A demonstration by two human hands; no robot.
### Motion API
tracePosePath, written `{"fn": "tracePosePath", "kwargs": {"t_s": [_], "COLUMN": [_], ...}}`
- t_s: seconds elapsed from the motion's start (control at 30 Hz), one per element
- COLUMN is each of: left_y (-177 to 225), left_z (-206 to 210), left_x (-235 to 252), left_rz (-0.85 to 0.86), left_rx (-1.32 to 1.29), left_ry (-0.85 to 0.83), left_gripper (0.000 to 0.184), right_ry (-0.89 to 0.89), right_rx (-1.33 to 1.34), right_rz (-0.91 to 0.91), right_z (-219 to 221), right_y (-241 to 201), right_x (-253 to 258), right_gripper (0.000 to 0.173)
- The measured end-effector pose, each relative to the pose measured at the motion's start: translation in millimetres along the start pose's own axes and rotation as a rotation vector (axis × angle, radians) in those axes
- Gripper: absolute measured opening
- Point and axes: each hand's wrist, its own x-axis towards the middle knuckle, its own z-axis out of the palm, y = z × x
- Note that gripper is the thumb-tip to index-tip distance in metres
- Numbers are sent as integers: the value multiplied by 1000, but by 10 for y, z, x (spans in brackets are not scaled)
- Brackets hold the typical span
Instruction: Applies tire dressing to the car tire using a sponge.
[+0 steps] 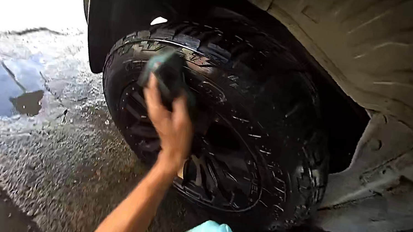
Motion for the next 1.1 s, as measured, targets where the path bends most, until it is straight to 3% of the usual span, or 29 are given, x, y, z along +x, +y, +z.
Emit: {"fn": "tracePosePath", "kwargs": {"t_s": [0.1,0.17,0.27,0.33,0.43,0.57,0.7,0.8,0.93,1.1], "left_y": [339,417,343,336,648,1475,2544,3583,4813,5581], "left_z": [487,615,336,-12,-683,-1496,-1711,-1426,-938,-390], "left_x": [-828,-1476,-2184,-2213,-1809,-1192,-928,-962,-1392,-2334], "left_rz": [-99,-174,-399,-677,-1003,-1116,-1134,-1232,-1530,-1611], "left_rx": [-281,-363,-294,-219,-104,64,25,-61,-163,-205], "left_ry": [-70,-205,-735,-1060,-1091,-993,-1013,-1126,-1220,-1470], "left_gripper": [63,58,52,55,57,61,57,56,57,46], "right_ry": [42,54,21,-42,-16,115,292,349,467,714], "right_rx": [145,116,21,-25,-29,123,290,274,334,297], "right_rz": [-14,40,97,118,177,220,215,198,248,316], "right_z": [-472,-779,-1328,-1780,-2491,-3301,-3626,-3893,-4482,-5227], "right_y": [-456,-683,-923,-1129,-1559,-2170,-2693,-3010,-3125,-2659], "right_x": [-123,-283,-553,-708,-937,-1412,-1978,-2458,-3087,-3793], "right_gripper": [82,85,81,78,80,90,90,95,92,103]}}
